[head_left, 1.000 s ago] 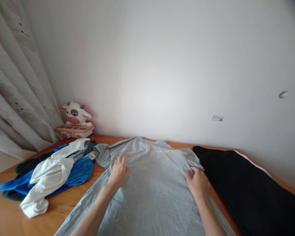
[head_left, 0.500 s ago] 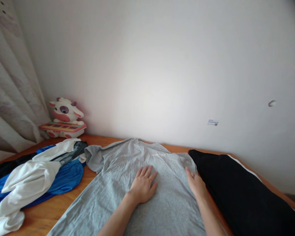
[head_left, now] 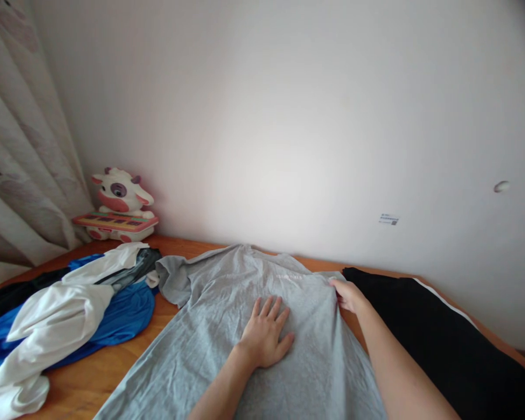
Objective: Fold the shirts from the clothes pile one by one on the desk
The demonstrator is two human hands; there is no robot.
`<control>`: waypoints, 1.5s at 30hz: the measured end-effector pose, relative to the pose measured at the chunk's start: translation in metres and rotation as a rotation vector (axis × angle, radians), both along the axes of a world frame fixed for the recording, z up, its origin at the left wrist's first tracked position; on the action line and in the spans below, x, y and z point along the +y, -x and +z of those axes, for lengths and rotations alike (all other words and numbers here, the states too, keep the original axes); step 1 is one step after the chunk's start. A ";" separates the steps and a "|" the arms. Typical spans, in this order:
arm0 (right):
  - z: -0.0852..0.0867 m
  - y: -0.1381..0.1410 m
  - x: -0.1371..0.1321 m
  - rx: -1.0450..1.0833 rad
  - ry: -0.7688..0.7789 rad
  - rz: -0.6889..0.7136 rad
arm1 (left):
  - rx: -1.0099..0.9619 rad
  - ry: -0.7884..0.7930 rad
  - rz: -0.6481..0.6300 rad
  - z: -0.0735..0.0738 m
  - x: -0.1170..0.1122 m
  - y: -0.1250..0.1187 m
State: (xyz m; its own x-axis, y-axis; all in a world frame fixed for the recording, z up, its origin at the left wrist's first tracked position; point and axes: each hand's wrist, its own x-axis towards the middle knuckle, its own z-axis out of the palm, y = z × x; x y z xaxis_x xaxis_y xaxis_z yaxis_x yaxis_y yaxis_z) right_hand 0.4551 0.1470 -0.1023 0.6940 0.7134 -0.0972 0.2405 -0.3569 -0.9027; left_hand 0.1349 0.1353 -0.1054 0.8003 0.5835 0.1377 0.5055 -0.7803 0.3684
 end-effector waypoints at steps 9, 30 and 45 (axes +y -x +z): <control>0.033 0.035 -0.025 -0.224 -0.273 0.121 | -0.321 0.218 0.045 0.007 0.004 0.000; 0.050 0.105 -0.087 -0.557 -0.101 0.625 | -0.528 0.428 0.198 -0.004 0.017 -0.006; -0.028 0.069 -0.103 -0.424 -0.409 -0.135 | -0.385 0.277 0.196 -0.003 0.014 -0.008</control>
